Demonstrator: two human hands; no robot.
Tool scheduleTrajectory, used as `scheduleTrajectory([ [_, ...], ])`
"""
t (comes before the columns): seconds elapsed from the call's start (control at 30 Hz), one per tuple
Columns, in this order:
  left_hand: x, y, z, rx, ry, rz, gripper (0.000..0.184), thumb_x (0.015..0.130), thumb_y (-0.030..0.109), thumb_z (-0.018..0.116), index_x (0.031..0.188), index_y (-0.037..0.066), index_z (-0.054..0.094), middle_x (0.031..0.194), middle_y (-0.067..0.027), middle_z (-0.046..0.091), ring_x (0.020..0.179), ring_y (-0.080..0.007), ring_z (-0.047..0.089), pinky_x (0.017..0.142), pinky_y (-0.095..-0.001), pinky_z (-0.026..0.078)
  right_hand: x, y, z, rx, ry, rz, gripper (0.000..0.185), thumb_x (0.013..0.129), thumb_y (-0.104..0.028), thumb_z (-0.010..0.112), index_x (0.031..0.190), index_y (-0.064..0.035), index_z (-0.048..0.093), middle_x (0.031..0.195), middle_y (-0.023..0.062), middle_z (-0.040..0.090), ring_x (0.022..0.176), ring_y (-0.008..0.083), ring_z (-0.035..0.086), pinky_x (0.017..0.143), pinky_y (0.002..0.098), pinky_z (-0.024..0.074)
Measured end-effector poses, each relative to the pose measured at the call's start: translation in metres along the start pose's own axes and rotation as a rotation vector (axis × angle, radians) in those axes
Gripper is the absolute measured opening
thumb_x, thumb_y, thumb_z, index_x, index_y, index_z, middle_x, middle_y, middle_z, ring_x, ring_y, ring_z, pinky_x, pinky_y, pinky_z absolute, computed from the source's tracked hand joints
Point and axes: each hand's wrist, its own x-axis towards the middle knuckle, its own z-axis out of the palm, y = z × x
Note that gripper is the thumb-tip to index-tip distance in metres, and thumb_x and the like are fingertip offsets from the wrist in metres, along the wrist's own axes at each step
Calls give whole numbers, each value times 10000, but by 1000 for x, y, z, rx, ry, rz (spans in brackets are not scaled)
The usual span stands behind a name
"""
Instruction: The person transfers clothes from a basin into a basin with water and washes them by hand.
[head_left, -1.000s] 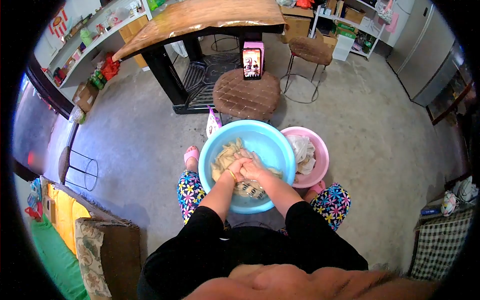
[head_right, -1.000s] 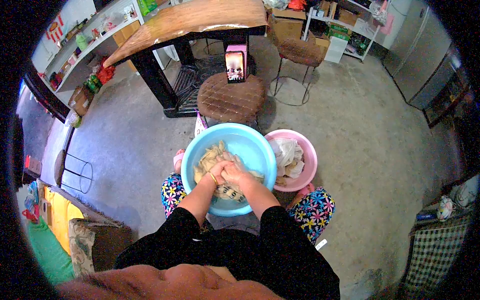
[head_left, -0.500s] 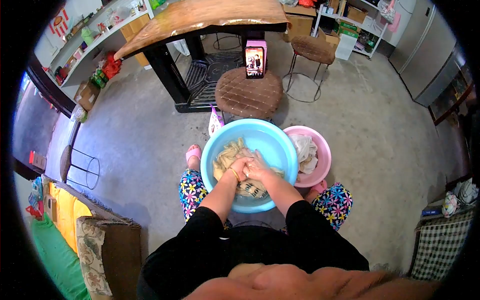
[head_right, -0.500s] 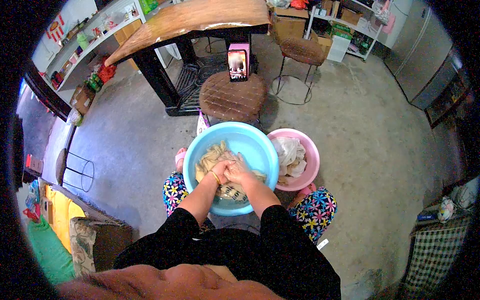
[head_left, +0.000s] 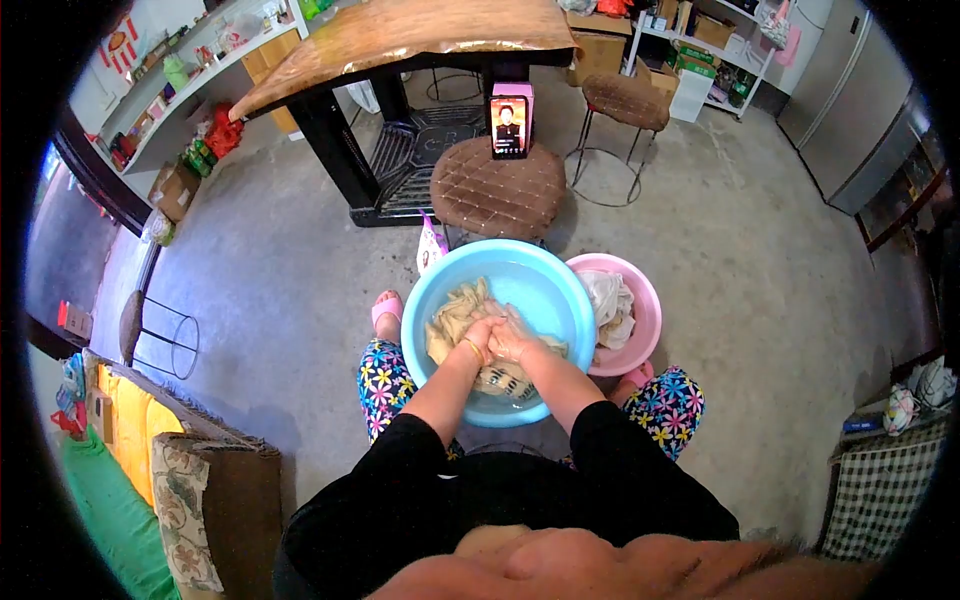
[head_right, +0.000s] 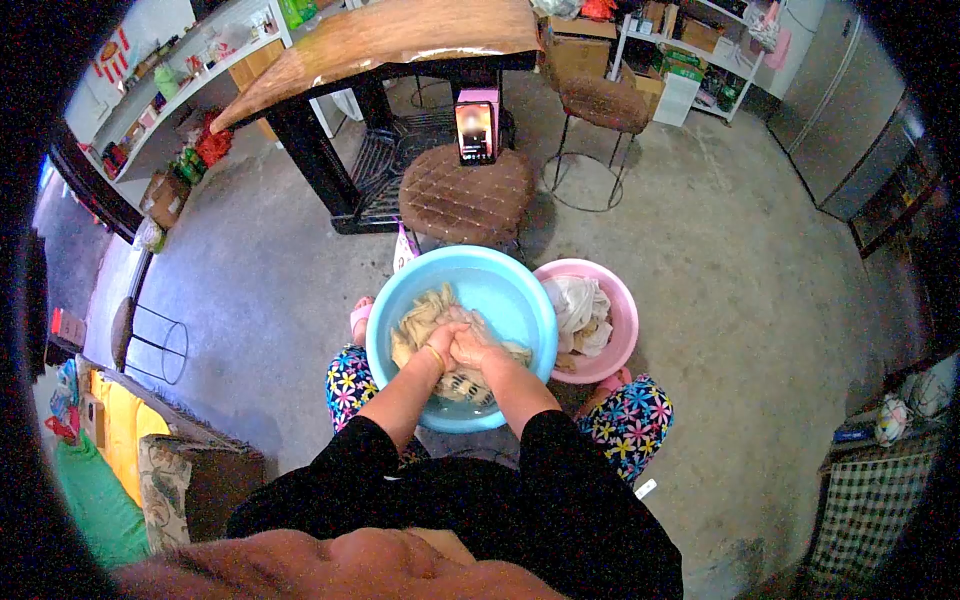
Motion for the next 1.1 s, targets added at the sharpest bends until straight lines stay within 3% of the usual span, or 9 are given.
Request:
scheduleTrajectory([
  [0.17, -11, -2, 11, 69, 92, 134, 424, 779, 201, 502, 1167, 33, 480, 1158, -164, 534, 1070, -308, 499, 968, -394, 357, -7, 4, 1, 32, 54, -10, 488, 842, -348, 316, 1308, -220, 385, 1413, 121, 249, 1314, 286, 208, 1064, 483, 117],
  [0.27, 19, -3, -28, 2, -43, 80, 438, 777, 193, 511, 1182, 33, 461, 1157, -162, 532, 1068, -307, 500, 967, -400, 358, 0, 12, 17, -38, 83, -23, 485, 844, -348, 322, 1308, -220, 384, 1409, 118, 258, 1309, 282, 220, 1064, 478, 121],
  [0.47, 2, 1, -4, -20, 0, 67, 432, 788, 187, 506, 1188, 36, 451, 1142, -160, 539, 1057, -307, 505, 953, -424, 367, -1, 1, 4, -12, 20, 32, 479, 846, -333, 319, 1309, -225, 383, 1411, 114, 257, 1313, 273, 213, 1068, 468, 120],
  [0.57, 16, -6, -14, -16, -1, 171, 425, 795, 193, 504, 1187, 35, 453, 1141, -161, 540, 1057, -310, 505, 949, -421, 371, -2, -4, -3, -29, -5, 35, 474, 844, -364, 339, 1291, -221, 405, 1396, 126, 281, 1299, 272, 248, 1067, 449, 139],
  [0.63, 11, -4, -10, -1, 6, 103, 430, 798, 198, 502, 1193, 36, 450, 1148, -159, 537, 1060, -310, 504, 949, -415, 370, -7, -16, -22, -3, -61, 37, 471, 849, -370, 333, 1288, -217, 407, 1394, 130, 285, 1299, 273, 248, 1066, 451, 141],
  [0.73, 3, 0, -5, 26, 47, 70, 442, 796, 195, 505, 1203, 36, 444, 1160, -156, 531, 1063, -308, 503, 950, -409, 370, 3, 5, 11, 60, 73, 1, 469, 848, -369, 328, 1285, -219, 408, 1396, 126, 281, 1299, 272, 249, 1063, 462, 143],
  [0.93, 8, -1, -15, 23, 52, 114, 456, 785, 165, 521, 1215, 39, 436, 1173, -152, 526, 1071, -301, 501, 951, -409, 372, 1, 9, 13, -60, 79, -21, 474, 846, -372, 324, 1289, -224, 405, 1411, 119, 256, 1306, 268, 234, 1064, 481, 119],
  [1.03, 8, -2, -13, 22, 20, 158, 441, 788, 150, 519, 1210, 49, 441, 1166, -148, 530, 1072, -298, 501, 948, -407, 377, -3, 8, 10, -79, 75, -40, 490, 839, -305, 315, 1318, -218, 375, 1416, 120, 247, 1322, 269, 194, 1068, 468, 123],
  [1.1, 8, -3, -13, 2, -1, 184, 430, 791, 142, 516, 1206, 57, 445, 1160, -144, 533, 1071, -295, 502, 945, -404, 381, -7, -6, -5, -31, 36, 11, 479, 844, -352, 320, 1297, -217, 398, 1414, 113, 254, 1312, 269, 220, 1062, 477, 129],
])
